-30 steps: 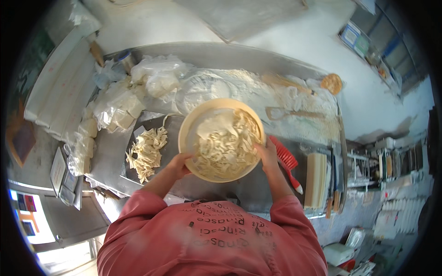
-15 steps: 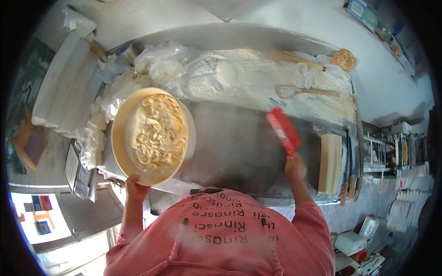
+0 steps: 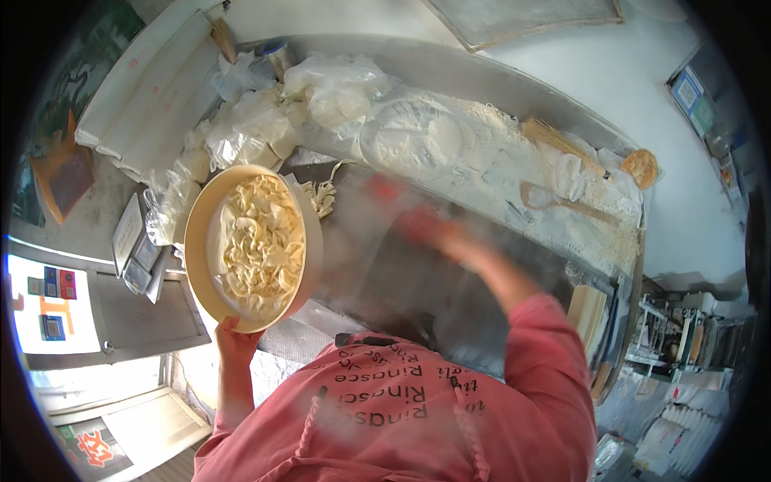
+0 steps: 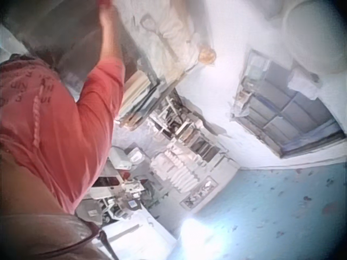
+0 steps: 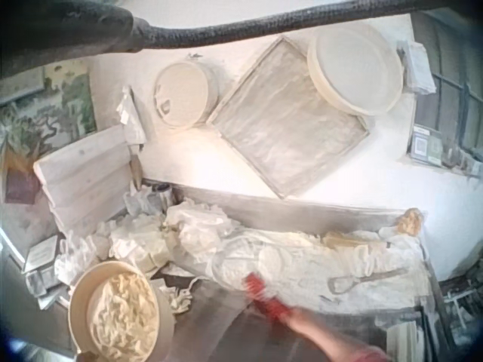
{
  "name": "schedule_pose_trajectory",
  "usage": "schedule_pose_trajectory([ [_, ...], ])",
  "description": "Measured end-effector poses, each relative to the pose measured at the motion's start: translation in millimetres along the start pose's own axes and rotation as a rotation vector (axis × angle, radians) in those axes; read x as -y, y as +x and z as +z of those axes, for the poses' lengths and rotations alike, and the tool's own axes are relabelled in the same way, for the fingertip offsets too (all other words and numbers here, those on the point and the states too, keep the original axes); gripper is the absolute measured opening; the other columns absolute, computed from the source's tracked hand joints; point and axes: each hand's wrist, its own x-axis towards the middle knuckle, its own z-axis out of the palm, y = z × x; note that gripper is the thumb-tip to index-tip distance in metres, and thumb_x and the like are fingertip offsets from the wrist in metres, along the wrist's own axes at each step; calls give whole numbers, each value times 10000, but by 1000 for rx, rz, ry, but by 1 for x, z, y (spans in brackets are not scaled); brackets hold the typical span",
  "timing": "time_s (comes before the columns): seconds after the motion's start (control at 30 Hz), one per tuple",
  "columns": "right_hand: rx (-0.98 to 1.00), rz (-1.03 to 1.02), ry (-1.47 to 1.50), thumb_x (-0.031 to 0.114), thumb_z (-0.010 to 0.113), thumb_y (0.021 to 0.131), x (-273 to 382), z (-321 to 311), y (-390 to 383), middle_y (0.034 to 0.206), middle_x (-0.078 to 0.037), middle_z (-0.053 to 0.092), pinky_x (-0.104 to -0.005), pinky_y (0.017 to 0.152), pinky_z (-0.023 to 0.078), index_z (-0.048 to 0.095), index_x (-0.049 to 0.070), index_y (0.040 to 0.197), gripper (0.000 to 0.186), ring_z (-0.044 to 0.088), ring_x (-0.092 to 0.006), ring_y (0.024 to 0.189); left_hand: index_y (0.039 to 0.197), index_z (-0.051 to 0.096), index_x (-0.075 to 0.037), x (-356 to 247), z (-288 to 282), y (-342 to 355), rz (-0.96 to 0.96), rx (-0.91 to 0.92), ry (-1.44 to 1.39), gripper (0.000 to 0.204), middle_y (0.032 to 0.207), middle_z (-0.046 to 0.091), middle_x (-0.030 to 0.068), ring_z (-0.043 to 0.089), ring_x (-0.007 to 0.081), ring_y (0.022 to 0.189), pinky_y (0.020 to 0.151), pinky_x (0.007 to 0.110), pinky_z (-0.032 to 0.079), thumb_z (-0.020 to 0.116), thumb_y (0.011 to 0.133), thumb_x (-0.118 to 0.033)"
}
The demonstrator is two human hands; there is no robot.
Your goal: The person tears thin sheets of dough into smaller pieces and places them into a bowl. They then use a red brush to sweep the work surface. Finally, they fold several rectangular sheets of dough on the counter.
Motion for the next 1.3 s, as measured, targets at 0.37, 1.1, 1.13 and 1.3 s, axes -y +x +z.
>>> schedule_pose_trajectory([
  [0.37,-273,82,-124,414,515,861,-29,-43,-37,661,-137,628,-420,582,461,621,1,819,429,619,-243,611,1289,358,31,17,38,10,-84,162,33,583,1262,486,190,515,347,1133,923,498,472,472,751,-162],
  [1.1,-734,-96,724,227,616,814,26,-33,-60,1073,-139,597,-378,784,472,499,-10,1220,485,577,-228,959,1207,475,10,78,191,93,-448,657,564,439,1147,560,158,586,282,964,867,436,458,420,874,-270],
  [1.13,-737,-90,824,232,605,819,6,-39,-67,1059,-145,600,-392,746,492,506,-15,1202,467,595,-241,921,1252,441,-11,62,191,88,-357,676,553,462,1177,547,154,564,270,1010,894,433,430,411,885,-290],
  [1.3,-824,-21,1327,212,572,799,-114,-47,-41,835,-108,599,-399,557,486,566,-3,1047,328,591,-226,682,1433,216,-126,53,185,153,128,400,399,641,1333,457,113,434,221,1219,986,430,321,381,913,-464],
])
